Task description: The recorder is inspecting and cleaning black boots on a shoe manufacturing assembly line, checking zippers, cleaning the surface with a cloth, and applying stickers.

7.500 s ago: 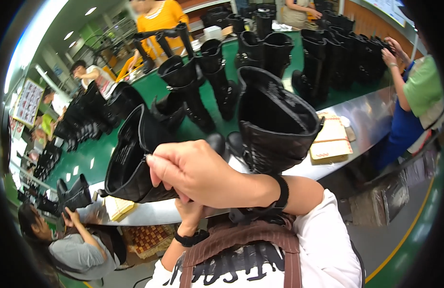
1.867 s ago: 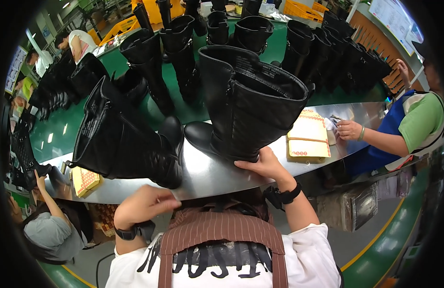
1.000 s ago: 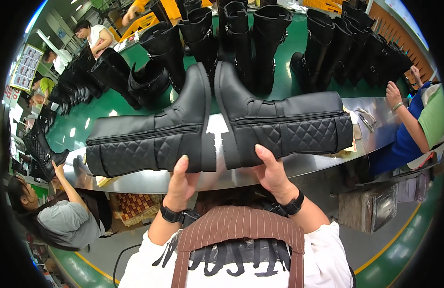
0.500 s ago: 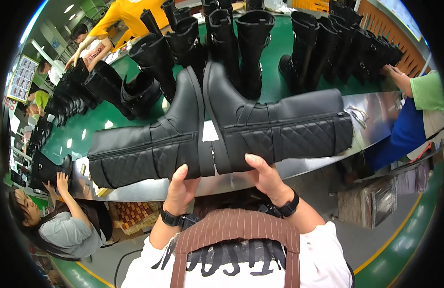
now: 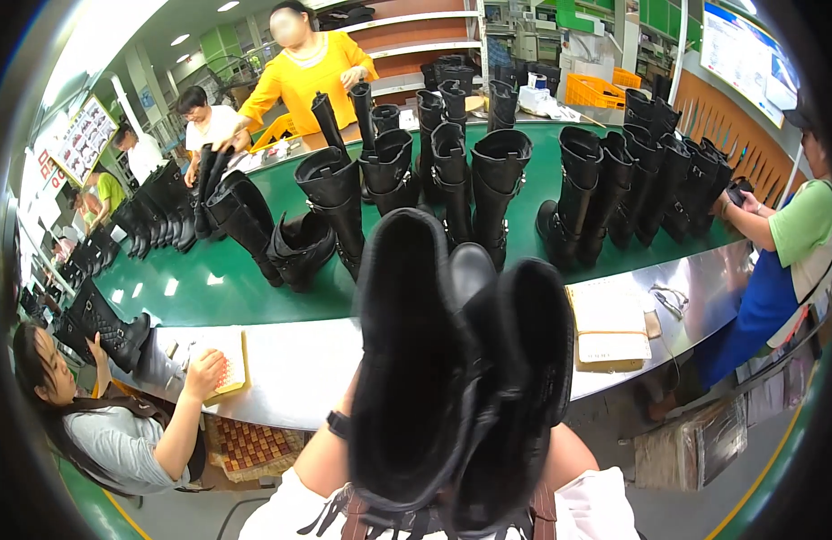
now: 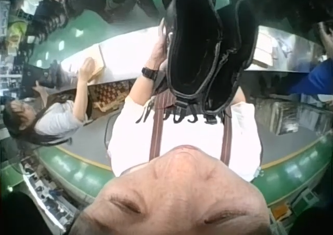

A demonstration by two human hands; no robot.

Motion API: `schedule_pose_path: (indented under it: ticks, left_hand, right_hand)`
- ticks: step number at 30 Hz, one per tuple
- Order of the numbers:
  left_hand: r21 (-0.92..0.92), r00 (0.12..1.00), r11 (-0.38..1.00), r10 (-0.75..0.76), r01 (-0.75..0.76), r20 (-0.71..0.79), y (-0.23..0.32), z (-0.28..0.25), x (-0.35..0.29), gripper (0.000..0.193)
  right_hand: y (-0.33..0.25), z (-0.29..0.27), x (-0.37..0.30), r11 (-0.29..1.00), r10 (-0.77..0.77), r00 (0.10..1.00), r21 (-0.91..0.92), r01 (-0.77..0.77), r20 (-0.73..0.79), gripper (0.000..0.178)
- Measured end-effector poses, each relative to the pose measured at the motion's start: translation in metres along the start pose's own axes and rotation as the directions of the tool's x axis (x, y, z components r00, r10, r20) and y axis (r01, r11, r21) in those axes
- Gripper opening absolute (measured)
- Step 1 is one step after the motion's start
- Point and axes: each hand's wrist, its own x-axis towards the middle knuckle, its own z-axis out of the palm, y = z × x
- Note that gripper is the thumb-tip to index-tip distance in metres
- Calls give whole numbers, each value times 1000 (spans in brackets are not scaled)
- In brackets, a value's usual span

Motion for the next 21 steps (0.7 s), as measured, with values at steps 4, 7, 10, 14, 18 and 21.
schedule_pose_path:
  ticks: [4,7,10,14,18,21]
  left_hand:
    - [-249,997,965,-75,79,25,-27,-7,-5,78]
    - [-330,953,905,-301,269,-47,-24,-15,-8,61]
    - [-206,979,957,-190,202,79,-11,-12,-13,53]
    - [-333,966,907,-231,257,115,2,4,-22,52]
    - [-370,997,926,-58,75,57,11,13,-33,60]
    - [-307,996,952,-45,18,-80,12,17,-39,66]
  right_hand:
    - [-8,-3,-14,960,-49,997,278,30,62,45]
    - [-12,-5,-17,887,-65,992,462,6,112,44]
    - [-15,-6,-6,862,-57,994,506,0,96,43]
    - [-21,-1,7,965,-50,998,256,57,-33,62]
    - [-27,11,-8,891,-184,980,435,132,80,54]
    - [-29,22,-19,925,-130,986,345,158,-101,56]
